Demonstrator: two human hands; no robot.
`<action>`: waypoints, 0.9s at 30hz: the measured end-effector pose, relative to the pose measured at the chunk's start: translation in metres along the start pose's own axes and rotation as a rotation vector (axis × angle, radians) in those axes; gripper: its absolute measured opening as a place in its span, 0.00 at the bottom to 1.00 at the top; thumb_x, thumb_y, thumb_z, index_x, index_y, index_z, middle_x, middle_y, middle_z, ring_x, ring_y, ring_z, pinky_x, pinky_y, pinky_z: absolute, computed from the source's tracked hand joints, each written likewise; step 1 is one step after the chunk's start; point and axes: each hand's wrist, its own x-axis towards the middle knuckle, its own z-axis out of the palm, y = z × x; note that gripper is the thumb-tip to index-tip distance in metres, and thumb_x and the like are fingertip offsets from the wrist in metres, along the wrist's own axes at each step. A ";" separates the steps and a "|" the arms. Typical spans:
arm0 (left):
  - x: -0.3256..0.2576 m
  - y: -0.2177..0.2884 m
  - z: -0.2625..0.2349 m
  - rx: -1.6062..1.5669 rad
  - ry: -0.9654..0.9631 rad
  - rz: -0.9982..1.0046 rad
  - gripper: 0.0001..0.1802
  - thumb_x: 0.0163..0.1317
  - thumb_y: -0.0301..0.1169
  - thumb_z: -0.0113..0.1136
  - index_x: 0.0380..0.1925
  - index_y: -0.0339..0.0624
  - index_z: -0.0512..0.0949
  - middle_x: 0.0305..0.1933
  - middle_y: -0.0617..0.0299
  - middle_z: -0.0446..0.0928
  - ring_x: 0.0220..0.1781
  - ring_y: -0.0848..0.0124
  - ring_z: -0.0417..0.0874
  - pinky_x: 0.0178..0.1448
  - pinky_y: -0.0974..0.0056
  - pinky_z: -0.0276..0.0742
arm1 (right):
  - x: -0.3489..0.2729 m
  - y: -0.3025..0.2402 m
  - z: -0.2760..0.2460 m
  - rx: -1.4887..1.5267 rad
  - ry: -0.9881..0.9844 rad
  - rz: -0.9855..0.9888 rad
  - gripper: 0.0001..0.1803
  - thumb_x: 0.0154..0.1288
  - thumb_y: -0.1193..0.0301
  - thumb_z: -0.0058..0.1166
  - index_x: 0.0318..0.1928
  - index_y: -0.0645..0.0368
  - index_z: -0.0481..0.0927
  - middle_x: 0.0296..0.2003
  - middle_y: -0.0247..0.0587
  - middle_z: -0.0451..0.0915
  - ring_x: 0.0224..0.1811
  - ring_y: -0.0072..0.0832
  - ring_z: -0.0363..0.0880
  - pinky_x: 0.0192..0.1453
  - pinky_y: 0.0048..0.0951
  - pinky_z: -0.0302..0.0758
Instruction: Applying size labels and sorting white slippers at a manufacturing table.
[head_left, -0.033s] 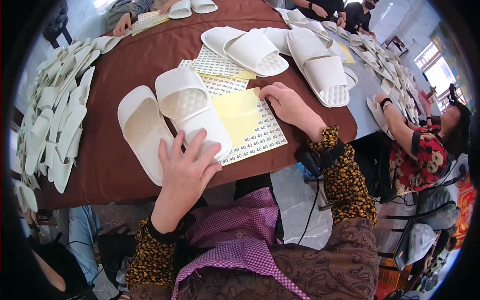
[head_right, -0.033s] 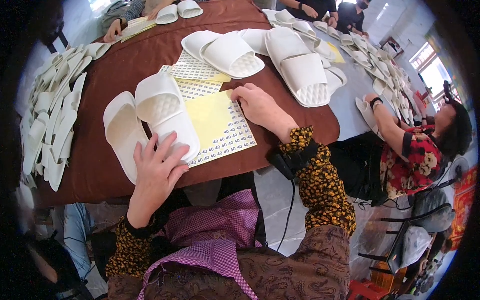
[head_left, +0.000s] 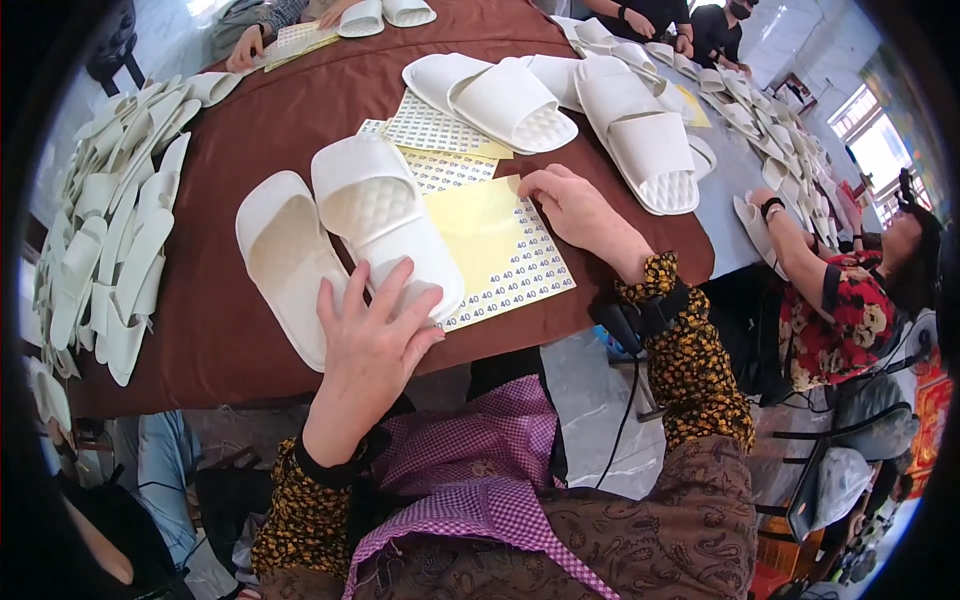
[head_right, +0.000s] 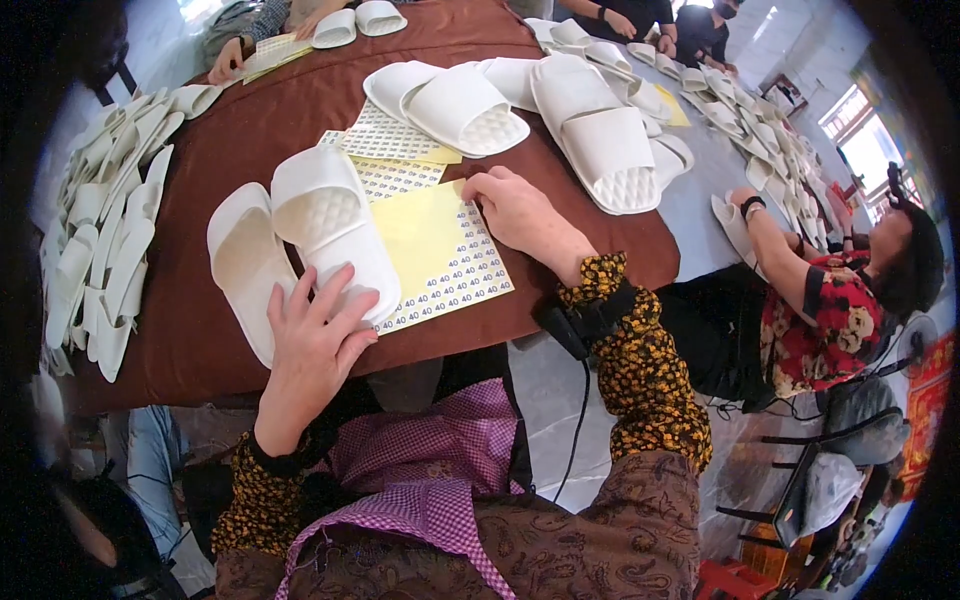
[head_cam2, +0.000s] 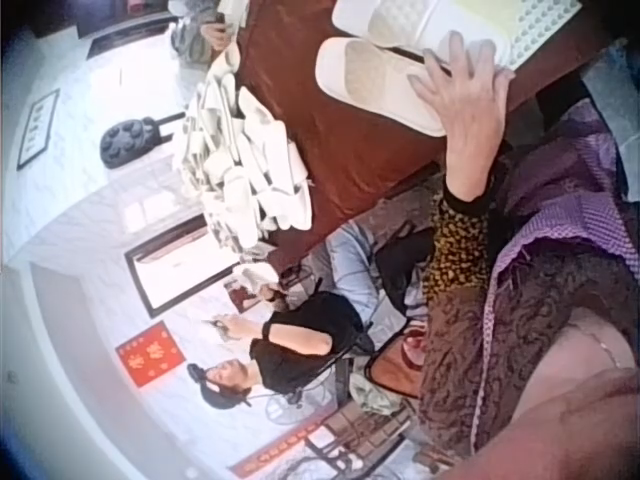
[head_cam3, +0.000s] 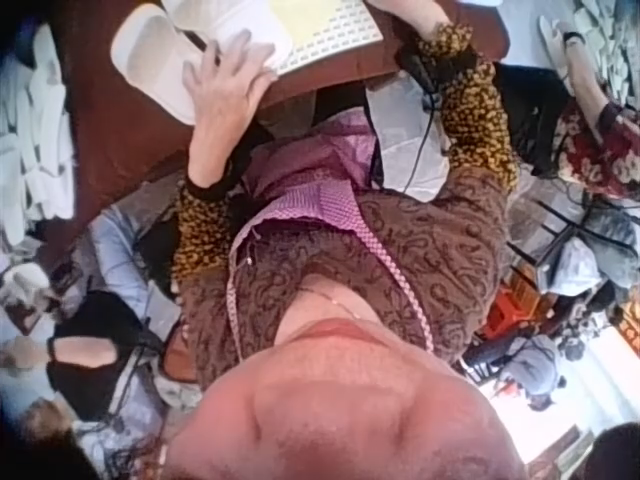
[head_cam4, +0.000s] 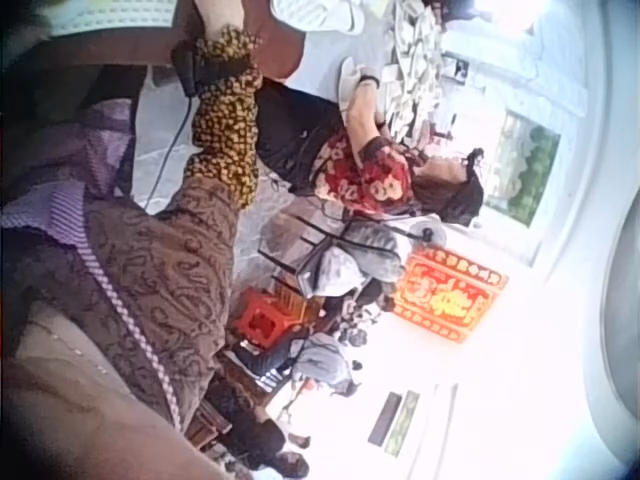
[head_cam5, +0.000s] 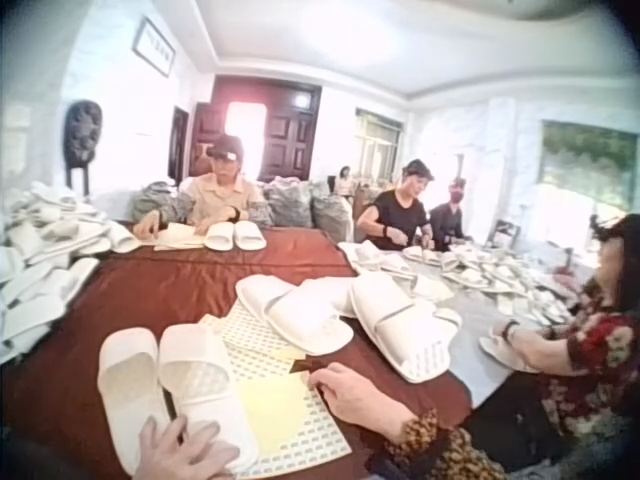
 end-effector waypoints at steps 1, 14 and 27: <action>0.000 0.000 0.000 0.000 0.000 -0.001 0.21 0.55 0.40 0.63 0.51 0.55 0.77 0.64 0.60 0.68 0.65 0.47 0.63 0.65 0.34 0.51 | 0.000 0.000 0.000 -0.005 -0.011 0.007 0.08 0.64 0.79 0.47 0.42 0.60 0.76 0.39 0.48 0.75 0.41 0.45 0.77 0.46 0.35 0.74; 0.001 0.001 -0.003 -0.021 -0.024 -0.016 0.21 0.55 0.39 0.63 0.51 0.55 0.78 0.64 0.60 0.67 0.66 0.47 0.63 0.66 0.33 0.51 | 0.001 -0.007 -0.003 -0.065 -0.048 0.078 0.05 0.65 0.77 0.45 0.40 0.55 0.73 0.37 0.45 0.73 0.41 0.44 0.75 0.44 0.37 0.72; 0.004 -0.001 -0.012 -0.044 -0.097 -0.008 0.21 0.57 0.40 0.62 0.51 0.53 0.77 0.64 0.58 0.67 0.66 0.46 0.63 0.66 0.35 0.52 | 0.004 0.006 -0.001 0.120 -0.010 -0.004 0.07 0.65 0.80 0.44 0.39 0.56 0.73 0.36 0.44 0.74 0.42 0.40 0.75 0.47 0.33 0.72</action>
